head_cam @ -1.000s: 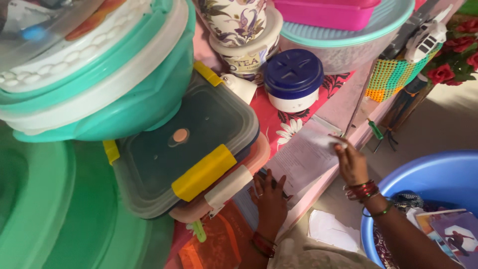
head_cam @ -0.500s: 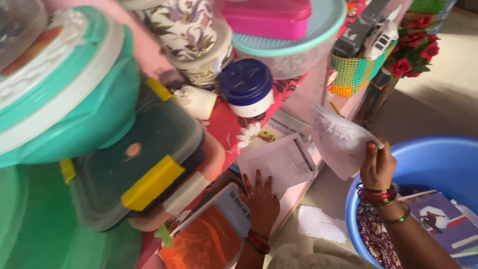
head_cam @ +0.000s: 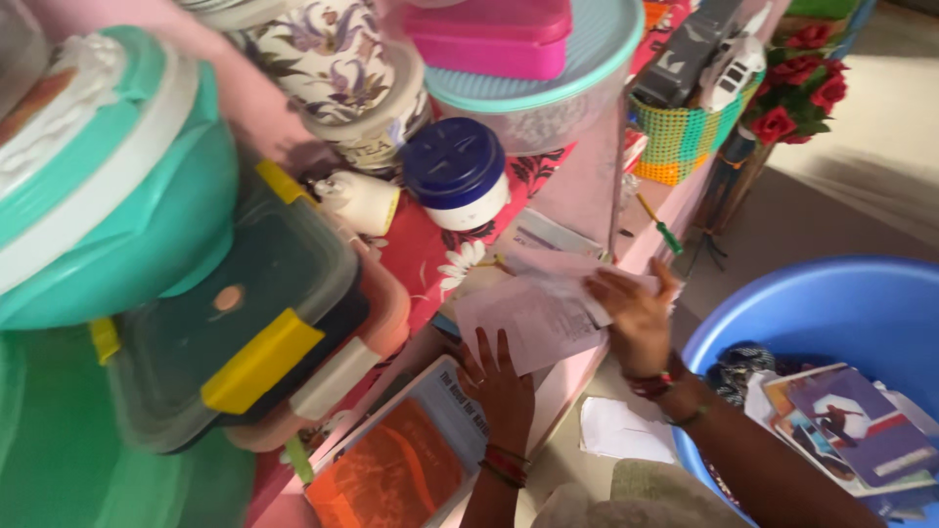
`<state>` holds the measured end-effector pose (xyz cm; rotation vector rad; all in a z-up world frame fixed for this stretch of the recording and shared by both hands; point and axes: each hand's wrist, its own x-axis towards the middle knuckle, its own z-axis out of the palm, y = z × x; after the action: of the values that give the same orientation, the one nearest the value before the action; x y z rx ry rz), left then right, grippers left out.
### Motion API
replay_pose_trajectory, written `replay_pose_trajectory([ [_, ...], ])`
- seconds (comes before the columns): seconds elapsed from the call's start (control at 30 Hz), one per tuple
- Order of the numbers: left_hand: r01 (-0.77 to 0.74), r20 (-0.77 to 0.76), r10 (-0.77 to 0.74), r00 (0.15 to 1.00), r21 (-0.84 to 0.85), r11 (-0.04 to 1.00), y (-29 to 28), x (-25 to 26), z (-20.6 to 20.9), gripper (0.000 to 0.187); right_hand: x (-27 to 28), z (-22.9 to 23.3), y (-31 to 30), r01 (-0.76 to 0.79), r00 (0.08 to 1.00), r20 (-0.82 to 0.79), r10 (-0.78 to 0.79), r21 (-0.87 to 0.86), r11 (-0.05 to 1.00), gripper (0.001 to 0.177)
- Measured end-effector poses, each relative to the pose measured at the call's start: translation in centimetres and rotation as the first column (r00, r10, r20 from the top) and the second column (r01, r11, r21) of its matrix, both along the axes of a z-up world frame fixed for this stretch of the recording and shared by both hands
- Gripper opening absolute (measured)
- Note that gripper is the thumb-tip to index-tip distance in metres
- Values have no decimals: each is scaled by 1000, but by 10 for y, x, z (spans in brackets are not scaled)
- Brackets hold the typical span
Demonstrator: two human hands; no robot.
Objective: The person sorts books, notebooks, and papers by hand, moving items one at a time from a stack on a shelf and placing them into a blue bucket.
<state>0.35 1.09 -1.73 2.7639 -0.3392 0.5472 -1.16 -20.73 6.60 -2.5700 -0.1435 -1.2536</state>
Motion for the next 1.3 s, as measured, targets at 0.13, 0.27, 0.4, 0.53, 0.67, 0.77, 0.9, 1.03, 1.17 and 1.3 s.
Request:
replay_pose_trajectory([
  [0.13, -23, 168, 41, 985, -110, 994, 11, -3, -22, 91, 35, -15, 57, -314, 948, -136, 287, -270, 910, 46],
  [0.27, -10, 230, 40, 972, -129, 992, 16, 1, -34, 93, 38, -44, 90, -422, 729, -642, 237, -150, 894, 81],
  [0.4, 43, 145, -43, 988, 0, 999, 21, 2, -24, 86, 39, -61, 63, -288, 616, -788, 12, -211, 934, 100],
  [0.53, 88, -18, -88, 996, 16, 996, 20, 2, -10, 82, 44, -84, 24, -102, 806, -536, -251, -544, 833, 79],
  [0.67, 153, 55, -152, 987, -11, 988, 16, 1, 1, 75, 43, -107, -11, -213, 832, -550, -76, -443, 871, 67],
  [0.77, 131, 33, -131, 991, 9, 991, 4, -1, 7, 73, 24, -113, -19, -229, 858, -513, -28, -430, 873, 60],
  [0.9, 64, 189, -86, 978, 117, 991, -13, -10, 17, 64, -21, -103, -31, -227, 892, -449, 49, -352, 908, 54],
  [1.03, 283, 242, -267, 933, -35, 958, -21, -24, 20, 35, -65, -88, -44, -199, 915, -397, 71, -291, 936, 49],
  [1.17, 467, 315, -415, 854, -109, 878, -47, -35, 13, 23, -104, -76, -59, -89, 906, -419, -55, -318, 944, 46],
  [1.3, 594, 350, -531, 772, -99, 798, -83, -52, 15, 17, -138, -66, -72, -5, 916, -378, -133, -343, 939, 44],
])
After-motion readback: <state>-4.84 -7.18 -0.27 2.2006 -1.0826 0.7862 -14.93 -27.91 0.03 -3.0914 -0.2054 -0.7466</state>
